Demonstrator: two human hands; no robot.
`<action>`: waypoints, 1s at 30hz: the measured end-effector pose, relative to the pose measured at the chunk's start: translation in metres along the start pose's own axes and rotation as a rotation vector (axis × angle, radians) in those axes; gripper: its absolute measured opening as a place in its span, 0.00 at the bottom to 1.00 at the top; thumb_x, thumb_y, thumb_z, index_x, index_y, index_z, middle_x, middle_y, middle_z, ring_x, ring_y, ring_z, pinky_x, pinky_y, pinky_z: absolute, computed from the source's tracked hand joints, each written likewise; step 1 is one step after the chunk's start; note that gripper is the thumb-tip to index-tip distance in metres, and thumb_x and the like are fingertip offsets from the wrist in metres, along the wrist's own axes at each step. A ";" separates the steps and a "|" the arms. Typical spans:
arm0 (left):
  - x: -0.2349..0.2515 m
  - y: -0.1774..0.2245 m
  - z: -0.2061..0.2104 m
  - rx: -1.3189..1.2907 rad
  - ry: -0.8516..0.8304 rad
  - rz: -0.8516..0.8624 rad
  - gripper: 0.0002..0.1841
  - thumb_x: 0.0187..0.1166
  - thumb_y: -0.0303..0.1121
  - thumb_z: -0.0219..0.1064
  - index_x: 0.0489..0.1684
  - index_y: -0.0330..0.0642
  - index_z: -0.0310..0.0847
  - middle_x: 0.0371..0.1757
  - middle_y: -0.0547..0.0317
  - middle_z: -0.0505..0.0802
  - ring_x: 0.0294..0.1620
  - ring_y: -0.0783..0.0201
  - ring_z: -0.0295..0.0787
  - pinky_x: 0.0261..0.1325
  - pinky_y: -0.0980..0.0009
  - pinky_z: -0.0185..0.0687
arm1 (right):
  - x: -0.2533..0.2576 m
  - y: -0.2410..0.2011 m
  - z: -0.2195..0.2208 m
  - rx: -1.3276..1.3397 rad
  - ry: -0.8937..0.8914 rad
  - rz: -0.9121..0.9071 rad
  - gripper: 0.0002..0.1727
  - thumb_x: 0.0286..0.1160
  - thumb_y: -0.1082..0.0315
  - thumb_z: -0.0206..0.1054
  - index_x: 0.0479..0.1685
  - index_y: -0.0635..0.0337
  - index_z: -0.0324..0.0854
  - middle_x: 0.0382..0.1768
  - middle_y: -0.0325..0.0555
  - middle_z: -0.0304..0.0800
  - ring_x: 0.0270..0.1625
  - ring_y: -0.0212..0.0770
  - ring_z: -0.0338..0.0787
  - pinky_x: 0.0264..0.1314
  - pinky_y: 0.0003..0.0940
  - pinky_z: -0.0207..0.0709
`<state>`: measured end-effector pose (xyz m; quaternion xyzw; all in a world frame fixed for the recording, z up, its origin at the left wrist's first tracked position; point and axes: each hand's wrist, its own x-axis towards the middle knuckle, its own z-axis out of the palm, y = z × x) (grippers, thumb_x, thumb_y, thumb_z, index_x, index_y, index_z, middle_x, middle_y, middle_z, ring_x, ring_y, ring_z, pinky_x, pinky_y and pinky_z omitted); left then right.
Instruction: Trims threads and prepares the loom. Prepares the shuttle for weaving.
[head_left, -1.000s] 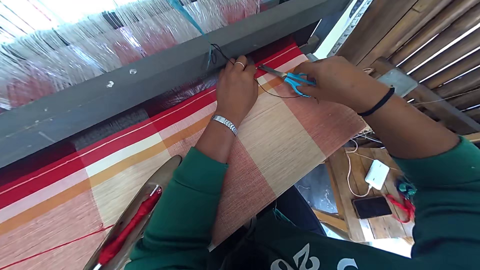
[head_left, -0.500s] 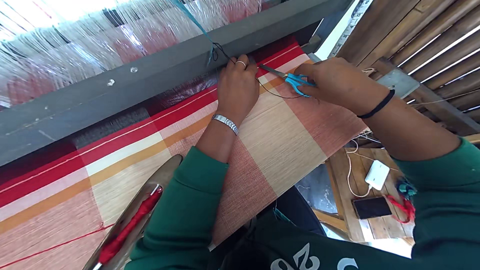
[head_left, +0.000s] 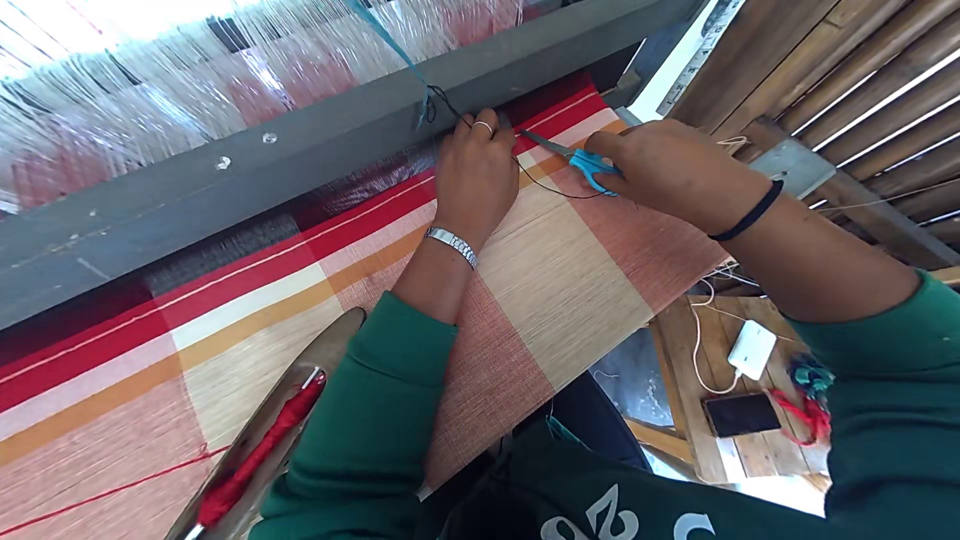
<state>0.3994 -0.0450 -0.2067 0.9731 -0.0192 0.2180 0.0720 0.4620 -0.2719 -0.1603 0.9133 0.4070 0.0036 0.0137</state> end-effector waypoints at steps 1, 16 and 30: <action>-0.001 0.000 -0.001 0.002 -0.004 0.000 0.16 0.82 0.31 0.56 0.56 0.47 0.92 0.59 0.51 0.89 0.65 0.48 0.82 0.62 0.52 0.78 | 0.000 0.000 0.001 0.007 0.006 -0.003 0.13 0.84 0.63 0.67 0.60 0.56 0.82 0.38 0.57 0.90 0.45 0.63 0.92 0.48 0.62 0.83; -0.003 -0.001 0.006 0.049 -0.048 0.061 0.23 0.88 0.40 0.50 0.77 0.60 0.82 0.70 0.45 0.82 0.70 0.42 0.76 0.64 0.47 0.71 | -0.055 0.026 0.034 0.901 0.218 0.186 0.19 0.82 0.58 0.70 0.66 0.54 0.79 0.30 0.40 0.92 0.23 0.36 0.90 0.23 0.34 0.88; -0.004 0.002 0.009 0.107 -0.008 0.042 0.23 0.89 0.42 0.48 0.77 0.51 0.79 0.73 0.44 0.82 0.72 0.40 0.76 0.66 0.46 0.73 | -0.076 -0.001 0.075 1.154 0.523 0.206 0.21 0.80 0.65 0.72 0.70 0.54 0.76 0.35 0.39 0.93 0.26 0.33 0.90 0.25 0.27 0.87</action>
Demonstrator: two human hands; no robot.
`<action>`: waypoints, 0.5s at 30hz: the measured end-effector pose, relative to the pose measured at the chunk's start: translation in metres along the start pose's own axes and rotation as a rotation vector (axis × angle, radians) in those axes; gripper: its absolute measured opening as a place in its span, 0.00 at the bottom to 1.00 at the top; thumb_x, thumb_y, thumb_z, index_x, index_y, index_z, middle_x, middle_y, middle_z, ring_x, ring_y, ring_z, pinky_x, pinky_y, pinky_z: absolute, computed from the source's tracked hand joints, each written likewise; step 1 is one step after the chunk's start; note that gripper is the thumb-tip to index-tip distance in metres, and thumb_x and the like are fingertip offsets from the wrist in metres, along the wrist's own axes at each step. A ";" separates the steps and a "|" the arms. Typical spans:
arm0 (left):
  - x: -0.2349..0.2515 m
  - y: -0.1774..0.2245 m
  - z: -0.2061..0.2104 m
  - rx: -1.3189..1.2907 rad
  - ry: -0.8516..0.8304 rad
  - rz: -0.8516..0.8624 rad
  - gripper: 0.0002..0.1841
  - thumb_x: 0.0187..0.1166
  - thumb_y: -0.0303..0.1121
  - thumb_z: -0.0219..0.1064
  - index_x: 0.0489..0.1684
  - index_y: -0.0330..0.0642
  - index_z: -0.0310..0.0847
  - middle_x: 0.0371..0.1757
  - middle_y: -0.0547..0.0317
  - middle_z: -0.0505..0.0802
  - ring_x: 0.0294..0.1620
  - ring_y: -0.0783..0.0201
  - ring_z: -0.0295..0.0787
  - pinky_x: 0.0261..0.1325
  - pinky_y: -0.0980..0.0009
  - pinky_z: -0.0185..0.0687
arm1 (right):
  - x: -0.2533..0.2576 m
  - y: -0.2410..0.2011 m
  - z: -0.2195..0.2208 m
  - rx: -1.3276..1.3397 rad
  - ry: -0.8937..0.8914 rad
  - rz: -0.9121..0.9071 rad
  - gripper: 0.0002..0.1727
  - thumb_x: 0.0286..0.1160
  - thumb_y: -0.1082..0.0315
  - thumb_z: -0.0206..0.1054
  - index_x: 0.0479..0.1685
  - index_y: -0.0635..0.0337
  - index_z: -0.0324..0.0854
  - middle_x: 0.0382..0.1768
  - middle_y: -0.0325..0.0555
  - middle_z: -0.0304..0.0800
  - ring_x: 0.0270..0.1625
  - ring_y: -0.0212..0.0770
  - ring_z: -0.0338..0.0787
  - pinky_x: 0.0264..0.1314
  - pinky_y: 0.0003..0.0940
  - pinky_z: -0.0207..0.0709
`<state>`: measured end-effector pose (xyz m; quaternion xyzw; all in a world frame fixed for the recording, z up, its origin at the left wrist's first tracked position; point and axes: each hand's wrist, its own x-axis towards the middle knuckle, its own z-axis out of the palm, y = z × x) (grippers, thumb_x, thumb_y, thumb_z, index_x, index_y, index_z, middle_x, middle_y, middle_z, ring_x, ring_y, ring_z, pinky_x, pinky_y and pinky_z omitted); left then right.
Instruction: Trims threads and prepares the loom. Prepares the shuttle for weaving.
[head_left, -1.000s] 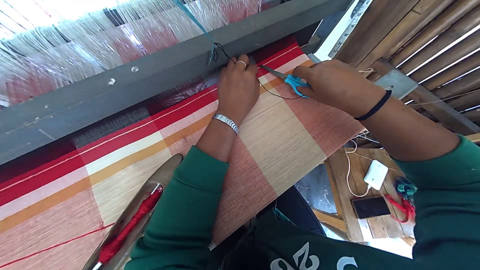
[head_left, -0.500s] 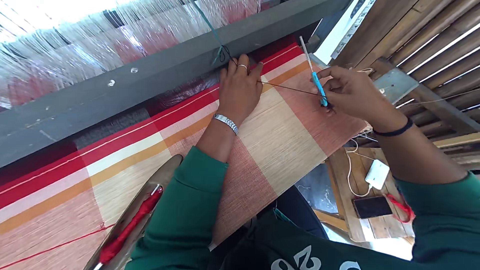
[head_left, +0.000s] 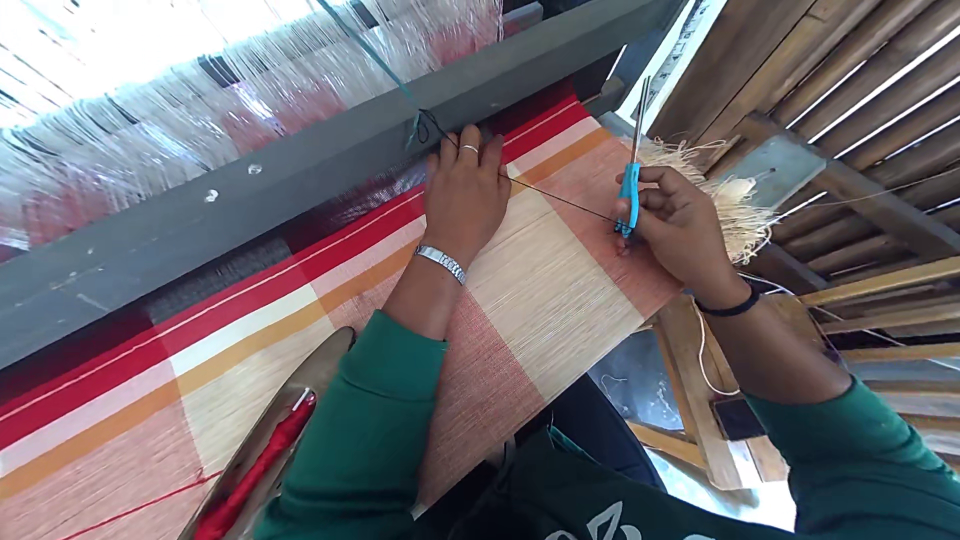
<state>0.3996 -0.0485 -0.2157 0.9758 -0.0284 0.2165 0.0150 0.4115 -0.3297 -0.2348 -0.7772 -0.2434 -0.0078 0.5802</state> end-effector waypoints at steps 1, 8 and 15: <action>0.000 0.000 0.000 -0.003 -0.002 -0.007 0.24 0.89 0.42 0.48 0.78 0.49 0.78 0.73 0.44 0.82 0.73 0.40 0.76 0.67 0.45 0.73 | -0.002 0.000 -0.001 -0.015 -0.011 0.002 0.22 0.81 0.65 0.72 0.71 0.52 0.75 0.35 0.39 0.92 0.25 0.33 0.90 0.24 0.27 0.86; 0.001 0.000 -0.004 -0.021 -0.045 -0.002 0.23 0.90 0.43 0.48 0.79 0.56 0.78 0.72 0.43 0.81 0.72 0.39 0.75 0.65 0.45 0.73 | -0.004 -0.001 -0.003 -0.023 -0.022 0.031 0.23 0.81 0.65 0.71 0.74 0.49 0.73 0.36 0.39 0.92 0.25 0.34 0.89 0.24 0.27 0.86; 0.001 0.001 -0.005 -0.038 -0.029 -0.016 0.19 0.89 0.41 0.50 0.70 0.48 0.79 0.68 0.43 0.83 0.71 0.39 0.76 0.63 0.45 0.74 | 0.007 -0.004 -0.001 -0.074 -0.066 -0.037 0.21 0.80 0.66 0.71 0.71 0.53 0.80 0.33 0.38 0.91 0.24 0.32 0.88 0.22 0.26 0.84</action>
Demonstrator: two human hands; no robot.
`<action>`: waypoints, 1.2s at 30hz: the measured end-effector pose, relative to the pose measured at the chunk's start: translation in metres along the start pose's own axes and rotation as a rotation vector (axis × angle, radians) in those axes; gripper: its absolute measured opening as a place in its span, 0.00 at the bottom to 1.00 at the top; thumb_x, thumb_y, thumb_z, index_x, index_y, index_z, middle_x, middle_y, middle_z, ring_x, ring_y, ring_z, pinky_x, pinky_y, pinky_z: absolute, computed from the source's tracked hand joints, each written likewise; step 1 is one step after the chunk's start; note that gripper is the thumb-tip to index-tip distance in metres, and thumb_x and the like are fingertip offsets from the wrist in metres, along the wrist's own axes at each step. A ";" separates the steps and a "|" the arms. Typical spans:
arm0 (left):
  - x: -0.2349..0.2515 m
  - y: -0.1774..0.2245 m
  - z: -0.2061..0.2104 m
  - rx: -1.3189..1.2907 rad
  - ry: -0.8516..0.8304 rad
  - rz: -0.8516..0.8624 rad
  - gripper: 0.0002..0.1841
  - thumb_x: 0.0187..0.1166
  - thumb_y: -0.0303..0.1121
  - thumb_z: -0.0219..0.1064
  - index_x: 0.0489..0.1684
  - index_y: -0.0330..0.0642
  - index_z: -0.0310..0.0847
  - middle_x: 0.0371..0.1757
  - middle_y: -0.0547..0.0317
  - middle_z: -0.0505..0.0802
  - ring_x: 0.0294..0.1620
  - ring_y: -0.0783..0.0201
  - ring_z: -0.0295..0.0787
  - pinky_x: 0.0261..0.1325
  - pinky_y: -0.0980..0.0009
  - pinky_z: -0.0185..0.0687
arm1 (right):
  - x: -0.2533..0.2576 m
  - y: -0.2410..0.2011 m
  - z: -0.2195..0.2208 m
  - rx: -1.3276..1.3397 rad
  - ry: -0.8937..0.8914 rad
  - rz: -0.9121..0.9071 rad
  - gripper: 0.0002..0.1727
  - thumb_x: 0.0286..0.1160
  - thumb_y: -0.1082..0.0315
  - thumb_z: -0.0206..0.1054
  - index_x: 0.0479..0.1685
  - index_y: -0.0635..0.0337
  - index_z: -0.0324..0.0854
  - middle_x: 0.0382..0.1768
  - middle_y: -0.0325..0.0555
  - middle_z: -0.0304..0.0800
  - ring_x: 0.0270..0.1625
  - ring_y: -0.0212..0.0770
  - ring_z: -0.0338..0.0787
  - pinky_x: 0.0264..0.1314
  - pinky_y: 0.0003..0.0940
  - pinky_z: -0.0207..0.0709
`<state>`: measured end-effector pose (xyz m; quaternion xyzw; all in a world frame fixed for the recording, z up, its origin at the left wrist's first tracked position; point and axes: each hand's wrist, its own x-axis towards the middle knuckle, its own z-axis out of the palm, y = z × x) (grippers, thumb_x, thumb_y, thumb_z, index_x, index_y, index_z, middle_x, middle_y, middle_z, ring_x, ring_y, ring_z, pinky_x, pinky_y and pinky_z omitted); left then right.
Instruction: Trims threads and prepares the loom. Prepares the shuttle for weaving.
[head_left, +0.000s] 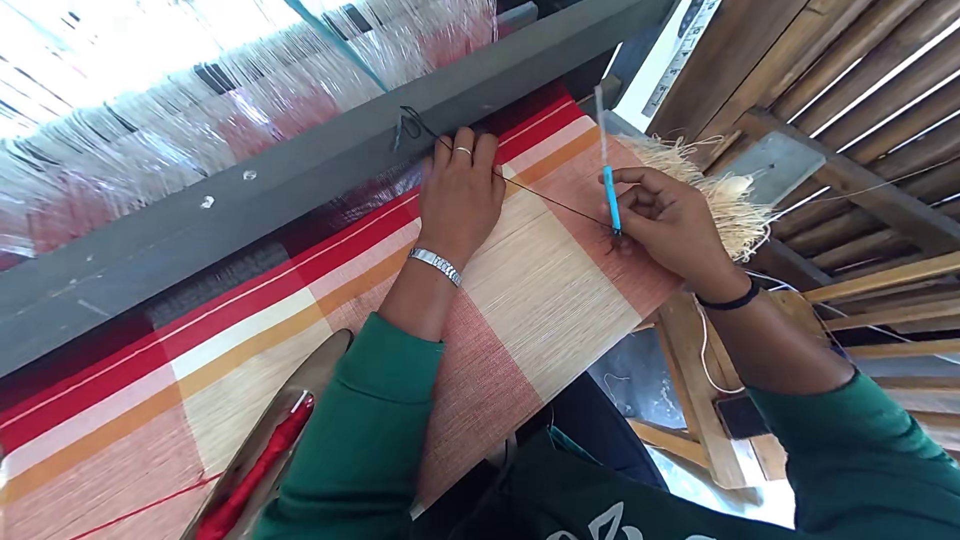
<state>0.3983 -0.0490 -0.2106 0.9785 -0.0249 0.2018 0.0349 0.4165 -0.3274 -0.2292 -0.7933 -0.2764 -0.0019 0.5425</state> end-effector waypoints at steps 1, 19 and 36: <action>0.000 0.000 0.000 0.000 -0.003 0.006 0.19 0.89 0.41 0.51 0.73 0.53 0.79 0.68 0.43 0.83 0.71 0.39 0.76 0.62 0.45 0.74 | 0.004 0.000 0.001 -0.083 -0.003 -0.034 0.20 0.79 0.64 0.72 0.69 0.53 0.82 0.31 0.37 0.91 0.23 0.30 0.86 0.21 0.25 0.82; 0.000 0.000 0.000 0.015 0.024 -0.032 0.19 0.87 0.39 0.51 0.68 0.42 0.77 0.69 0.43 0.84 0.72 0.41 0.78 0.62 0.47 0.76 | 0.078 -0.020 -0.025 -0.909 -0.303 -0.253 0.20 0.80 0.55 0.69 0.68 0.48 0.85 0.48 0.52 0.93 0.54 0.59 0.91 0.56 0.63 0.82; 0.001 -0.001 0.001 0.019 0.029 -0.026 0.18 0.86 0.38 0.52 0.64 0.39 0.79 0.67 0.42 0.84 0.72 0.41 0.79 0.62 0.48 0.77 | 0.106 -0.025 -0.028 -0.932 -0.454 -0.301 0.18 0.81 0.55 0.69 0.66 0.49 0.84 0.50 0.52 0.92 0.52 0.58 0.92 0.57 0.64 0.82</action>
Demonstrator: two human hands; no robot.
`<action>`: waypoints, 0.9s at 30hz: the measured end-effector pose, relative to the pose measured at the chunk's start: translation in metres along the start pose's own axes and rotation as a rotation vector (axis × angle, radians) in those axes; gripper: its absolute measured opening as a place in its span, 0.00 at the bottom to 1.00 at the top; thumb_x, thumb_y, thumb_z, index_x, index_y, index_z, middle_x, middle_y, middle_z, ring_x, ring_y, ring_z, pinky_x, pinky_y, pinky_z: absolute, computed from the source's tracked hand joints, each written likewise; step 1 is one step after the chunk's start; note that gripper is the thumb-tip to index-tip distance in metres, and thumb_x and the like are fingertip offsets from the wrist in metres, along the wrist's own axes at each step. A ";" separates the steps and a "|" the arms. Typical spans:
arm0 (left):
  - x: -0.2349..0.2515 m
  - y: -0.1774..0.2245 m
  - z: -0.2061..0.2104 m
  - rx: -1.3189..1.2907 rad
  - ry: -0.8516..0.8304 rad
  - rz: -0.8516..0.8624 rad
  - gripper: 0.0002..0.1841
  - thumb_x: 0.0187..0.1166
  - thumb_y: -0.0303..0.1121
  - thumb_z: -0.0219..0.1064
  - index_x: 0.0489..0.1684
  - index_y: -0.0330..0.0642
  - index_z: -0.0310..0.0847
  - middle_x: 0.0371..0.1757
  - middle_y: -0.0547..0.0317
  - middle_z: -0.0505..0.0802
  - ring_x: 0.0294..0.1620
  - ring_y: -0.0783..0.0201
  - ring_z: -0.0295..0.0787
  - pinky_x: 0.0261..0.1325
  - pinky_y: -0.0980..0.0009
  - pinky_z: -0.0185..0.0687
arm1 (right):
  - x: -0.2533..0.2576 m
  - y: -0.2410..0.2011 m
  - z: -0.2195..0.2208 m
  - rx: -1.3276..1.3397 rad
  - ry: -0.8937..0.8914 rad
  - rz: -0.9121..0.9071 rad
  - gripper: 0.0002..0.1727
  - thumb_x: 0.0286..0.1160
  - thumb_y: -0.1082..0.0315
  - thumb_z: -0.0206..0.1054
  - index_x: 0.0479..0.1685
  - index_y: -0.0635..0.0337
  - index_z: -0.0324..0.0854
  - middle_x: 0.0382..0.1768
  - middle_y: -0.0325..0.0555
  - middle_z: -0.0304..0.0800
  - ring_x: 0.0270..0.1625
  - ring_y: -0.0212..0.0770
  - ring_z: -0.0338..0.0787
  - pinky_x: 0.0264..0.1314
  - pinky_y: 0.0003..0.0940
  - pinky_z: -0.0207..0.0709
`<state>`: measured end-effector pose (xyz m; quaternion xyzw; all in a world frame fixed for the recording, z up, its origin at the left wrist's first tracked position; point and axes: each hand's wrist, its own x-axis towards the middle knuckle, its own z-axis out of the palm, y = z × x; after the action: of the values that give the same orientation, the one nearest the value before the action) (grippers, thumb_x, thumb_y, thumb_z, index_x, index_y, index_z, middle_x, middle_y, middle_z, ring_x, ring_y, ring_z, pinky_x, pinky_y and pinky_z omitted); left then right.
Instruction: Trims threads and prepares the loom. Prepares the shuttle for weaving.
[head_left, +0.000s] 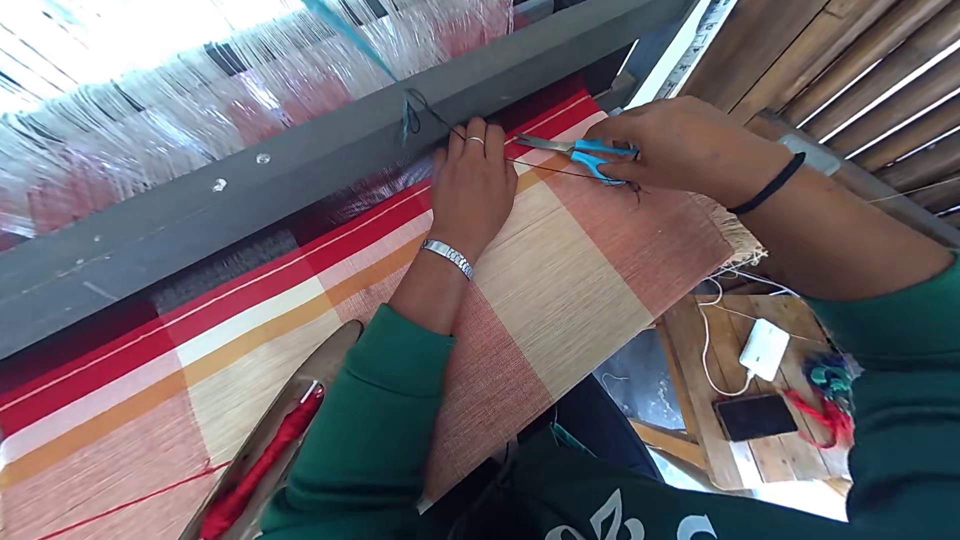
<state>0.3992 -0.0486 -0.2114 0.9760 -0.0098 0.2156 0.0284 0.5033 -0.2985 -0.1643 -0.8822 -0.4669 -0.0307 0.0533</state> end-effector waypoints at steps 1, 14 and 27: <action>0.000 0.000 0.000 -0.001 0.001 -0.001 0.18 0.86 0.38 0.52 0.63 0.39 0.79 0.67 0.42 0.84 0.71 0.41 0.79 0.61 0.48 0.77 | 0.000 0.000 0.000 -0.004 0.002 -0.001 0.18 0.82 0.55 0.69 0.66 0.49 0.84 0.50 0.52 0.93 0.52 0.57 0.92 0.57 0.64 0.82; 0.000 0.001 -0.001 0.001 -0.005 -0.004 0.18 0.87 0.38 0.52 0.64 0.39 0.78 0.69 0.41 0.83 0.74 0.41 0.77 0.64 0.48 0.77 | 0.001 -0.003 0.000 -0.011 -0.010 -0.010 0.18 0.84 0.57 0.68 0.67 0.51 0.84 0.49 0.54 0.92 0.51 0.59 0.92 0.58 0.63 0.82; 0.000 0.001 0.000 0.008 -0.009 0.000 0.18 0.87 0.38 0.51 0.65 0.38 0.79 0.70 0.41 0.83 0.74 0.40 0.77 0.63 0.48 0.77 | 0.000 -0.015 -0.004 -0.074 -0.030 0.013 0.16 0.84 0.59 0.68 0.65 0.52 0.84 0.49 0.57 0.92 0.52 0.62 0.92 0.54 0.65 0.82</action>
<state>0.3989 -0.0494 -0.2110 0.9771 -0.0090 0.2110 0.0244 0.4909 -0.2904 -0.1592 -0.8870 -0.4603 -0.0343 0.0136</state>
